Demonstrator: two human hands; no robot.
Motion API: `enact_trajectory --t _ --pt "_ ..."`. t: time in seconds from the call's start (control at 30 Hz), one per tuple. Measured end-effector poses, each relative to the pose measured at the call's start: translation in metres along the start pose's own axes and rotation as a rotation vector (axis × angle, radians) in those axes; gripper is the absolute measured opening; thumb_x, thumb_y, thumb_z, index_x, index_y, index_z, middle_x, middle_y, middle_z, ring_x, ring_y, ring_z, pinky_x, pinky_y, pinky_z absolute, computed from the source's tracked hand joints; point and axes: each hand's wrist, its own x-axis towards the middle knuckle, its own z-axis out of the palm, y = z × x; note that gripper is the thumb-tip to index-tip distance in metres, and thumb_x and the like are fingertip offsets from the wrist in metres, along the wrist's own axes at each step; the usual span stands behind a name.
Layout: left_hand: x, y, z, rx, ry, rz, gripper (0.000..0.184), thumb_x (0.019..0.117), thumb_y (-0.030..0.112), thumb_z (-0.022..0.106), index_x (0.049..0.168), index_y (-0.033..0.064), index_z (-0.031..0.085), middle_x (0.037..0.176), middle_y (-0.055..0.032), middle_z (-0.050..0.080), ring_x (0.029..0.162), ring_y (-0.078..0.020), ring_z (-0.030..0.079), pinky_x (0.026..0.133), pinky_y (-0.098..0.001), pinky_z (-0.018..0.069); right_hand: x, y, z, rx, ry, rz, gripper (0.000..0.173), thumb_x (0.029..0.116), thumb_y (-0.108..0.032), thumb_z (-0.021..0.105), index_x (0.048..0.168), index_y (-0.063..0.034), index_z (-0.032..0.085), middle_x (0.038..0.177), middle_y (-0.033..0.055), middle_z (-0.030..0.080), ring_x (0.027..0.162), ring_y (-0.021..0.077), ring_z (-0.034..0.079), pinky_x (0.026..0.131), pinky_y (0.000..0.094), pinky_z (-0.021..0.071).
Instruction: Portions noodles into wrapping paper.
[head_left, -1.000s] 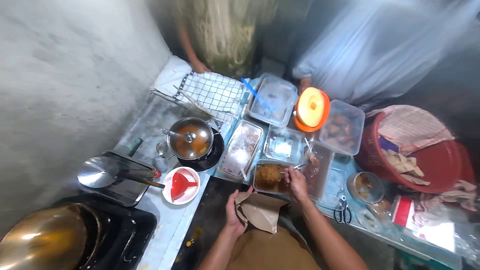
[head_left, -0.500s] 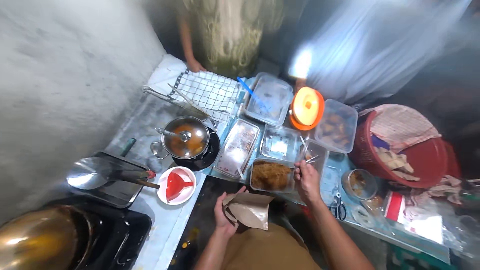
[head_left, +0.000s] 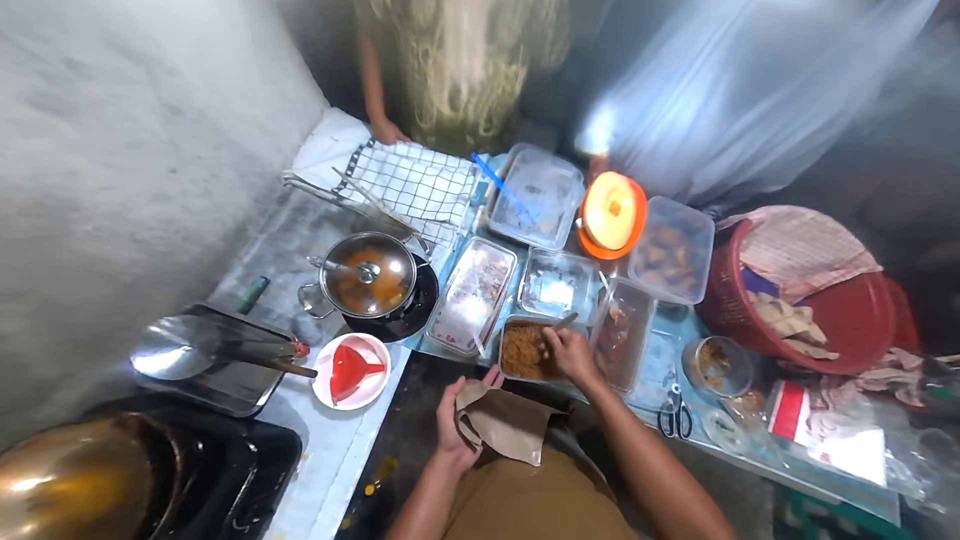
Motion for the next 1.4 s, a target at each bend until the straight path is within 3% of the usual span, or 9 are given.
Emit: enact_trajectory --t 0.17,0.33,0.5,0.63,0.83,1.03,1.23,1.33,1.4 --pt "0.002 -0.004 0.0 -0.021 -0.016 0.003 0.057 0.1071 0.04 0.022 0.127 -0.0002 0.057 0.158 -0.0172 0.044 0.147 -0.035 0.041 0.117 -0.0554 0.0373 0.002 -0.009 0.014 -0.116 -0.072 0.061 0.045 0.1088 -0.04 0.046 0.099 -0.0075 0.075 0.091 0.0051 0.075 0.09 0.0183 0.071 0.09 0.0441 0.0559" --pt "0.002 -0.005 0.001 -0.036 -0.034 0.014 0.057 0.1069 0.04 0.022 0.128 -0.0005 0.057 0.158 -0.0181 0.043 0.147 -0.0355 0.04 0.118 -0.0555 0.037 0.013 -0.001 0.007 0.176 -0.076 0.197 0.041 0.1103 -0.034 0.046 0.099 -0.0043 0.072 0.082 0.0026 0.072 0.071 0.0121 0.066 0.071 0.0341 0.0559" --pt "0.006 -0.005 0.001 -0.048 -0.042 0.03 0.057 0.1073 0.039 0.021 0.124 -0.0012 0.058 0.16 -0.0186 0.041 0.149 -0.0359 0.038 0.118 -0.0569 0.0357 0.01 0.004 0.008 0.556 0.014 0.281 0.039 0.1113 -0.027 0.045 0.101 0.0009 0.069 0.07 0.0028 0.064 0.056 0.0085 0.055 0.055 0.0245 0.0483" --pt "0.005 -0.005 -0.002 -0.053 -0.037 0.037 0.056 0.1068 0.04 0.022 0.121 -0.0005 0.058 0.16 -0.0188 0.041 0.148 -0.0372 0.038 0.117 -0.0575 0.0366 0.003 0.006 0.004 0.712 0.074 0.316 0.039 0.1117 -0.027 0.044 0.1 0.0012 0.068 0.065 0.0008 0.058 0.049 0.0065 0.046 0.046 0.0219 0.0399" --pt "0.004 -0.005 -0.005 -0.058 -0.025 0.037 0.06 0.1057 0.042 0.024 0.125 -0.0019 0.059 0.158 -0.0186 0.043 0.147 -0.0377 0.041 0.116 -0.0582 0.0372 -0.006 0.003 -0.013 0.807 0.166 0.31 0.038 0.1116 -0.026 0.044 0.102 0.002 0.067 0.064 0.0011 0.057 0.046 0.0061 0.044 0.043 0.0209 0.0375" --pt "-0.003 0.0 -0.014 -0.08 0.053 0.066 0.062 0.1063 0.044 0.023 0.117 -0.0038 0.06 0.146 -0.0261 0.055 0.138 -0.0411 0.051 0.109 -0.0526 0.0469 -0.019 -0.019 -0.042 0.811 0.218 0.2 0.035 0.1106 -0.023 0.047 0.095 0.0027 0.066 0.065 0.0031 0.06 0.046 0.0064 0.047 0.043 0.0205 0.0401" --pt "-0.018 0.006 -0.011 -0.127 0.154 0.106 0.06 0.1055 0.046 0.028 0.117 -0.0018 0.063 0.127 -0.0258 0.067 0.121 -0.0392 0.065 0.097 -0.053 0.0555 -0.026 -0.032 -0.054 0.806 0.25 0.19 0.035 0.1106 -0.023 0.047 0.098 0.0029 0.067 0.065 0.0032 0.06 0.045 0.0056 0.047 0.042 0.0193 0.0404" --pt "-0.025 0.01 0.004 -0.086 0.3 0.241 0.042 0.1043 0.04 0.035 0.105 0.0084 0.063 0.098 -0.0134 0.072 0.092 -0.0261 0.073 0.076 -0.0478 0.0616 -0.019 -0.017 -0.045 0.837 0.252 0.208 0.035 0.1107 -0.023 0.047 0.098 0.0032 0.066 0.064 0.0024 0.059 0.045 0.0055 0.046 0.042 0.0195 0.0399" --pt "-0.026 0.015 0.01 -0.082 0.32 0.366 0.039 0.1048 0.037 0.033 0.102 0.0106 0.062 0.092 -0.0085 0.071 0.087 -0.021 0.072 0.073 -0.0448 0.0616 -0.018 -0.016 -0.045 0.864 0.255 0.213 0.034 0.1108 -0.023 0.046 0.099 0.0027 0.065 0.064 0.0016 0.057 0.045 0.005 0.045 0.042 0.019 0.0393"
